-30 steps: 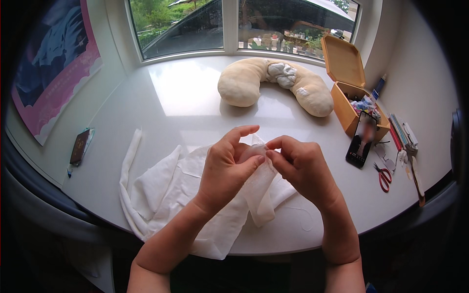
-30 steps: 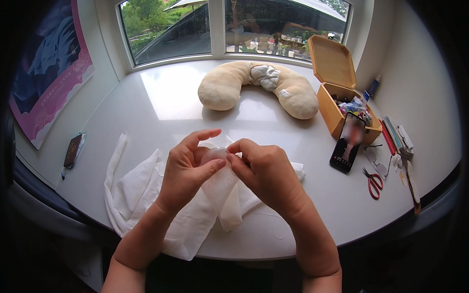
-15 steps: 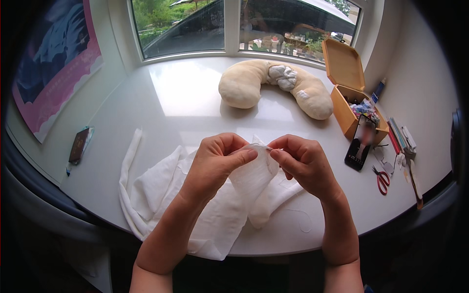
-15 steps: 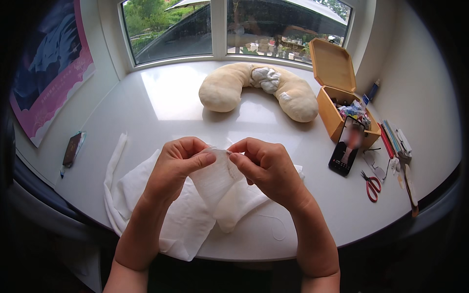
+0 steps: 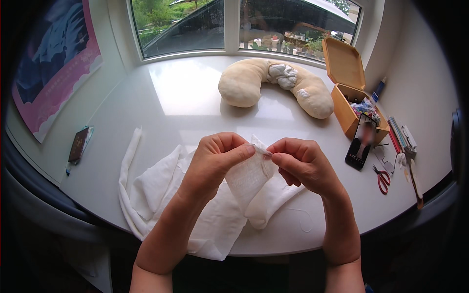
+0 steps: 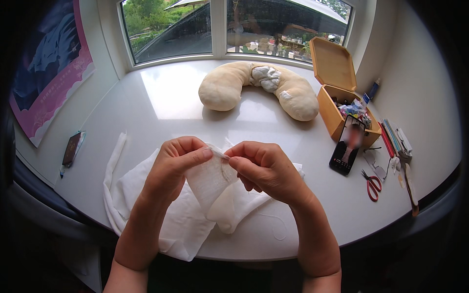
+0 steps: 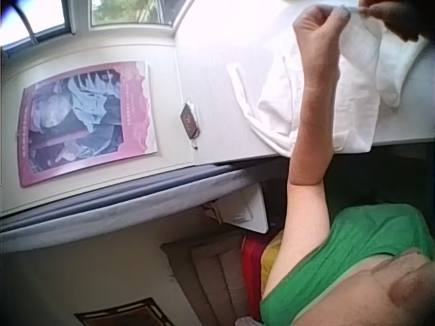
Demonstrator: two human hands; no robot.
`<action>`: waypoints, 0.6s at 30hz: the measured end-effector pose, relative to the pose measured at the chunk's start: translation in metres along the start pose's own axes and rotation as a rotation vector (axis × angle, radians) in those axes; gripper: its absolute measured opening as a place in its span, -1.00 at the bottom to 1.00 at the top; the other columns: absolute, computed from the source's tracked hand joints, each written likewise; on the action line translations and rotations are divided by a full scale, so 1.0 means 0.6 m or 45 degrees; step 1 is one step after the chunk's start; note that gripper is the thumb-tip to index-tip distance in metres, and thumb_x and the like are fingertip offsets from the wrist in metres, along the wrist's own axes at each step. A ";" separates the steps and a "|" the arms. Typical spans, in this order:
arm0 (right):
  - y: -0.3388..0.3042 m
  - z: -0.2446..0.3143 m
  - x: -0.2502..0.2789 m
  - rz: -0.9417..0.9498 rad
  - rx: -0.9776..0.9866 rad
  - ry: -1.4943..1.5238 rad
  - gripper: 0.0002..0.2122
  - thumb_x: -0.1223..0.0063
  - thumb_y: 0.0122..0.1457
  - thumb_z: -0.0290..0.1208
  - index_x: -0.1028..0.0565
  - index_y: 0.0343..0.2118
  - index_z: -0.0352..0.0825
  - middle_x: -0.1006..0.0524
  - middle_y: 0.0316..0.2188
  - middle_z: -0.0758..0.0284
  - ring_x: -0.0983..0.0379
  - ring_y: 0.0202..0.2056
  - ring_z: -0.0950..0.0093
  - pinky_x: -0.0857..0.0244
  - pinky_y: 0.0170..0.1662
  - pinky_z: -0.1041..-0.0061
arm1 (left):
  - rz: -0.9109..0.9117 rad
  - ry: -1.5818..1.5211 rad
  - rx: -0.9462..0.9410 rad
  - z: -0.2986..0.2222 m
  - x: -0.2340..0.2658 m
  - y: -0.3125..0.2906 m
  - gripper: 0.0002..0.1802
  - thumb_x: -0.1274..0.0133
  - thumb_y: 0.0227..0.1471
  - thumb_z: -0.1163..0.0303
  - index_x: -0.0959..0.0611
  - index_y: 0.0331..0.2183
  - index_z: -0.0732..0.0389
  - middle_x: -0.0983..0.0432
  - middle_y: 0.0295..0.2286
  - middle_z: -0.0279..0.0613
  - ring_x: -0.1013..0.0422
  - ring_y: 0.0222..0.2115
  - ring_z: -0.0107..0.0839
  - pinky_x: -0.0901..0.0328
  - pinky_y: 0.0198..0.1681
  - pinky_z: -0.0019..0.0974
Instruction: The recorder is sewing the edge of a white cloth using a needle and thread.
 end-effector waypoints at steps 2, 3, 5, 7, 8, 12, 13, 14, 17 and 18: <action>0.000 -0.001 0.001 0.016 -0.009 0.044 -0.82 0.07 0.20 -0.42 -0.46 -0.28 -0.44 -0.39 -0.66 0.51 -0.24 -0.70 0.79 -0.09 -0.68 0.80 | 0.002 -0.007 0.005 0.001 0.002 0.000 -0.83 -0.14 -0.05 0.38 -0.59 -0.48 0.30 -0.50 -0.57 -0.29 -0.38 -0.56 -0.63 -0.27 -0.45 -0.55; -0.001 -0.003 0.000 0.043 -0.025 0.065 -0.82 0.08 0.20 -0.42 -0.45 -0.27 -0.44 -0.39 -0.65 0.51 -0.24 -0.70 0.79 -0.09 -0.68 0.80 | 0.006 -0.015 0.009 0.001 0.002 0.000 -0.83 -0.14 -0.06 0.37 -0.59 -0.48 0.30 -0.50 -0.57 -0.29 -0.37 -0.56 -0.63 -0.27 -0.45 -0.55; 0.000 -0.006 -0.003 0.071 -0.042 0.085 -0.82 0.08 0.20 -0.42 -0.45 -0.27 -0.43 -0.39 -0.65 0.51 -0.24 -0.70 0.79 -0.09 -0.69 0.80 | 0.007 -0.024 0.016 0.000 0.000 -0.001 -0.83 -0.14 -0.06 0.37 -0.58 -0.48 0.29 -0.50 -0.57 -0.29 -0.38 -0.56 -0.63 -0.27 -0.45 -0.54; 0.002 -0.006 -0.006 0.065 -0.019 0.076 -0.83 0.06 0.19 -0.40 -0.44 -0.28 -0.41 -0.40 -0.64 0.51 -0.25 -0.69 0.79 -0.09 -0.69 0.80 | 0.007 -0.032 0.024 0.001 0.000 -0.001 -0.83 -0.14 -0.06 0.37 -0.58 -0.48 0.29 -0.50 -0.57 -0.29 -0.38 -0.56 -0.63 -0.27 -0.44 -0.54; 0.001 -0.005 -0.006 0.062 -0.019 0.074 -0.83 0.06 0.19 -0.40 -0.44 -0.28 -0.41 -0.40 -0.64 0.51 -0.25 -0.69 0.79 -0.09 -0.69 0.80 | 0.012 -0.045 0.024 0.000 -0.001 0.000 -0.83 -0.14 -0.06 0.37 -0.58 -0.48 0.29 -0.50 -0.57 -0.29 -0.38 -0.56 -0.62 -0.28 -0.44 -0.54; 0.003 -0.010 -0.007 0.053 -0.003 0.035 -0.83 -0.01 0.17 -0.37 -0.44 -0.28 -0.36 -0.41 -0.66 0.51 -0.26 -0.69 0.79 -0.10 -0.68 0.80 | 0.025 -0.064 0.039 0.001 0.001 -0.003 -0.83 -0.14 -0.06 0.36 -0.58 -0.48 0.28 -0.50 -0.57 -0.28 -0.39 -0.56 -0.61 -0.28 -0.44 -0.53; 0.005 -0.013 -0.007 0.048 0.011 0.015 -0.84 -0.03 0.16 -0.37 -0.45 -0.29 -0.35 -0.41 -0.67 0.52 -0.26 -0.69 0.79 -0.11 -0.67 0.80 | 0.019 -0.063 0.041 0.002 0.003 -0.004 -0.83 -0.14 -0.06 0.36 -0.58 -0.48 0.28 -0.50 -0.57 -0.28 -0.39 -0.56 -0.61 -0.28 -0.44 -0.53; 0.005 -0.014 -0.006 0.044 0.010 0.012 -0.84 -0.03 0.16 -0.37 -0.45 -0.29 -0.35 -0.41 -0.67 0.52 -0.26 -0.69 0.79 -0.11 -0.67 0.80 | 0.036 -0.077 0.041 0.000 0.000 -0.004 -0.83 -0.15 -0.06 0.37 -0.58 -0.48 0.28 -0.50 -0.57 -0.28 -0.39 -0.56 -0.61 -0.28 -0.44 -0.53; 0.004 -0.008 0.001 -0.010 0.087 -0.056 -0.86 -0.05 0.14 -0.38 -0.49 -0.31 -0.34 -0.40 -0.71 0.52 -0.25 -0.70 0.79 -0.12 -0.66 0.78 | 0.056 -0.077 0.040 0.001 -0.005 -0.002 -0.83 -0.15 -0.06 0.37 -0.59 -0.49 0.28 -0.51 -0.57 -0.28 -0.39 -0.56 -0.61 -0.28 -0.44 -0.53; 0.003 -0.005 0.003 -0.022 0.109 -0.135 -0.87 -0.05 0.14 -0.40 -0.50 -0.32 -0.34 -0.40 -0.72 0.53 -0.25 -0.69 0.79 -0.12 -0.65 0.77 | 0.055 -0.059 0.038 0.001 -0.006 -0.002 -0.84 -0.15 -0.07 0.37 -0.59 -0.49 0.28 -0.51 -0.57 -0.28 -0.39 -0.56 -0.61 -0.29 -0.44 -0.53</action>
Point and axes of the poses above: each hand's wrist, its own y-axis towards the middle knuckle, its own x-axis out of the back of the hand, z = x × y, the point moved 6 cm from there along y, towards the middle knuckle
